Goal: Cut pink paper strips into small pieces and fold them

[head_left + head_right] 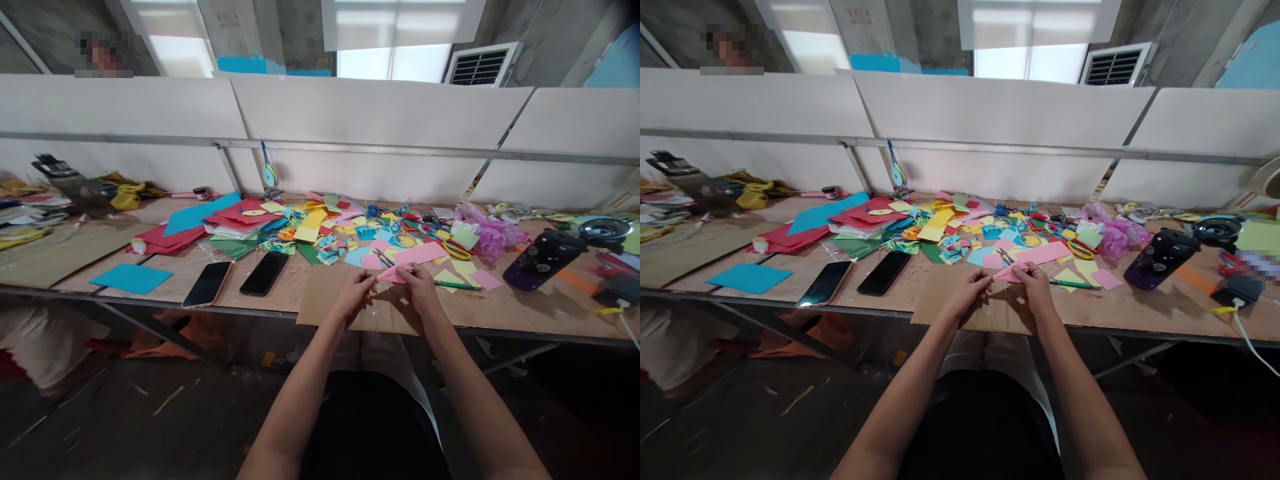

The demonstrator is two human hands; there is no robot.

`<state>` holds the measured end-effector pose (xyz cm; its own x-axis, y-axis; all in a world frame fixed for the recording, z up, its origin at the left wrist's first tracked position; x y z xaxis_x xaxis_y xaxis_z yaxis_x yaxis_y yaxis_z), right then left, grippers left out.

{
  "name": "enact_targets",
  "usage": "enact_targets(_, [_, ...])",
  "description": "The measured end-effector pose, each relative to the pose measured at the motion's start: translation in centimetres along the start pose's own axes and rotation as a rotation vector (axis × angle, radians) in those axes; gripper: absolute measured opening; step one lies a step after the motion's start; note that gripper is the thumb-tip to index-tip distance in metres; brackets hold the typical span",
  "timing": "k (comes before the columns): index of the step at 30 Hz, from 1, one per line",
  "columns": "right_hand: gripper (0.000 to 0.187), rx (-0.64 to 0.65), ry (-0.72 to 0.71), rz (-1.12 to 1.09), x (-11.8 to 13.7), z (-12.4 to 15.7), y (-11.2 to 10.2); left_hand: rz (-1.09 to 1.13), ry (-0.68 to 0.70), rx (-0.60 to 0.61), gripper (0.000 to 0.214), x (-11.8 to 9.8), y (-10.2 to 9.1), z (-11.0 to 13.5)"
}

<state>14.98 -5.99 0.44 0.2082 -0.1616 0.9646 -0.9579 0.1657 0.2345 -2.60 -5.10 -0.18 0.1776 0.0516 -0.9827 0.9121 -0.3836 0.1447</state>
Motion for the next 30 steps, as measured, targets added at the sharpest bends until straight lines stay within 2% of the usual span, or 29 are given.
enact_targets(15, [0.031, -0.019, -0.052, 0.037, 0.86, 0.23, 0.11, 0.011, -0.03, 0.061, 0.035, 0.46, 0.32, -0.08])
enact_targets(22, [0.031, 0.009, -0.072, 0.125, 0.75, 0.27, 0.21, -0.058, 0.01, 0.025, 0.044, -0.06, 0.25, 0.0])
enact_targets(30, [0.037, 0.015, -0.104, 0.295, 0.4, 0.16, -0.14, -0.109, -0.012, 0.035, 0.04, 0.3, 0.3, -0.05])
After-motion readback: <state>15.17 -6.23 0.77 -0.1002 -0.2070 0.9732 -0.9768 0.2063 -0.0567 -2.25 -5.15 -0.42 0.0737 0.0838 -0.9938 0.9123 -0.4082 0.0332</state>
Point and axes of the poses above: each hand's wrist, its own z-axis away from the middle knuckle, its own y-axis out of the palm, x = y × z, the point moved 7 cm from there along -z, towards the middle knuckle, and after that the axes turned 3 degrees about y, right-handed, at the moved point
